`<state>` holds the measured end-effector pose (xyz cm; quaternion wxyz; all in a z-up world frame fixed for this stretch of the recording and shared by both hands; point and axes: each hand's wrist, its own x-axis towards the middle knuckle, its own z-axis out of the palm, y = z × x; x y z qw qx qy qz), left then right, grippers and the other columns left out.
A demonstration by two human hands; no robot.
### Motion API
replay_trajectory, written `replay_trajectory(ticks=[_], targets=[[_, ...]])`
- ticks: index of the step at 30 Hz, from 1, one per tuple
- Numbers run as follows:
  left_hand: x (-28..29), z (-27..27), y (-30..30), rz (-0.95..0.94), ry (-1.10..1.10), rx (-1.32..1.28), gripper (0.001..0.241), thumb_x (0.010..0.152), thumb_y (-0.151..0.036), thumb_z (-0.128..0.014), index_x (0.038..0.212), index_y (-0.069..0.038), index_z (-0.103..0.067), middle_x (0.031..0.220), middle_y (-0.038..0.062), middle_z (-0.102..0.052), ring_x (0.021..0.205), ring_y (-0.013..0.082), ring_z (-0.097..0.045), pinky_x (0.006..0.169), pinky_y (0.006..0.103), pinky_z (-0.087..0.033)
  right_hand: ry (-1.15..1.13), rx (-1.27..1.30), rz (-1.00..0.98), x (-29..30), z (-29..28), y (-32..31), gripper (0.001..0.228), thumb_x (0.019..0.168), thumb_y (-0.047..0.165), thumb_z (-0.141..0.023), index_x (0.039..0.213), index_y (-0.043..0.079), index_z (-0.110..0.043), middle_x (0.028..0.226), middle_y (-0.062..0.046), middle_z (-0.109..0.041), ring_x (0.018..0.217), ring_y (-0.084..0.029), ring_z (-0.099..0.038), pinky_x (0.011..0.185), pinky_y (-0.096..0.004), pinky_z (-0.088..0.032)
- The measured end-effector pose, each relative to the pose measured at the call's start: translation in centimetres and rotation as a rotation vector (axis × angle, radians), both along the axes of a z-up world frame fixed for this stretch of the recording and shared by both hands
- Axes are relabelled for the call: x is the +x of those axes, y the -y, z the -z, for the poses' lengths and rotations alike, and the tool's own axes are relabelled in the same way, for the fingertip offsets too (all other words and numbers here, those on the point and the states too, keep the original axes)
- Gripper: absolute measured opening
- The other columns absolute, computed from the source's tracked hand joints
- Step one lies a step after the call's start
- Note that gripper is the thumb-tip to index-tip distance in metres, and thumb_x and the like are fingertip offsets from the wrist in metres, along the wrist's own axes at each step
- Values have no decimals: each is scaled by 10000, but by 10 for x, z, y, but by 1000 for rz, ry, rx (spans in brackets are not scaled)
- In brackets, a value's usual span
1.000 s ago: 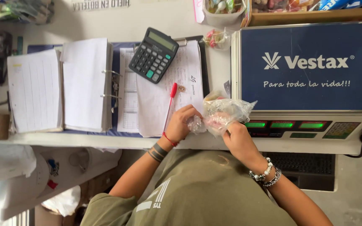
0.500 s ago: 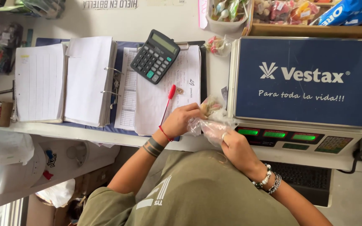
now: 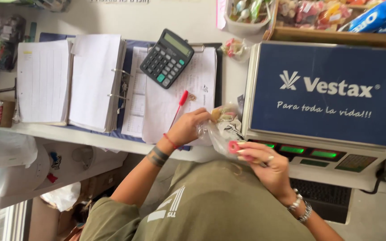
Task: The person weighs several candies on a digital scale, places them into plastic bags, and records information in a ledger by hand.
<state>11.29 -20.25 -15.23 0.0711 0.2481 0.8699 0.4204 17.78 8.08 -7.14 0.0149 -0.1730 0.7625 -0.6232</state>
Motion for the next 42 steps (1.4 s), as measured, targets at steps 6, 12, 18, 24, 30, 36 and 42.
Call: replay_trajectory(ticks=[6, 12, 18, 24, 30, 36, 42], targets=[[-23, -101, 9, 52, 144, 269, 608, 821, -298, -872, 1304, -94, -564, 1237, 73, -634, 1100, 192, -631, 969, 317, -511, 243, -224, 216, -9, -12, -46, 245, 793, -108, -749, 995, 31, -742, 1150, -168, -750, 1087, -262, -743, 1010, -335, -645], [-80, -130, -110, 280, 49, 585, 514, 868, -286, -866, 1284, -161, -591, 1256, 5, -659, 1164, 140, -656, 1081, 301, -530, -141, -24, 294, -51, -105, -66, 53, 951, -56, -713, 976, -38, -669, 1189, -212, -706, 1112, -283, -731, 1001, -308, -618], [-116, -86, -188, 375, 101, 579, 373, 869, -208, -820, 1178, -172, -614, 1030, -48, -672, 851, 76, -587, 782, 235, -487, -283, 451, 38, -97, -153, -90, 148, 861, -17, -759, 1006, 14, -764, 1170, -120, -758, 1060, -193, -732, 1011, -310, -584], [-127, -61, -206, 408, 257, 703, 383, 858, -160, -849, 1159, -141, -612, 998, -43, -612, 858, 74, -582, 793, 236, -516, -192, 503, -25, -121, -153, -106, 279, 842, -36, -743, 1100, 67, -753, 1314, -173, -711, 1119, -201, -724, 965, -290, -591], [-128, -53, -203, 363, 314, 748, 419, 837, -186, -868, 1163, -149, -607, 947, -51, -626, 840, 69, -566, 792, 237, -515, -221, 259, 14, -143, -138, -89, 159, 893, -37, -758, 1036, 30, -752, 1135, -125, -750, 1026, -194, -727, 971, -283, -589], [-133, -58, -196, 288, 199, 682, 497, 787, -230, -902, 1157, -171, -576, 986, -86, -595, 904, 54, -553, 822, 246, -502, -201, 336, -29, -146, -109, -90, 250, 911, -71, -695, 1121, 56, -743, 1238, -115, -727, 1219, -230, -685, 1035, -333, -577], [-131, -70, -196, 291, 261, 683, 496, 793, -184, -891, 1150, -157, -548, 883, -74, -576, 821, 52, -529, 751, 237, -494, -110, 464, -92, -151, -122, -91, 302, 904, -29, -679, 1173, 100, -723, 1318, -84, -704, 1134, -178, -684, 797, -279, -580]])
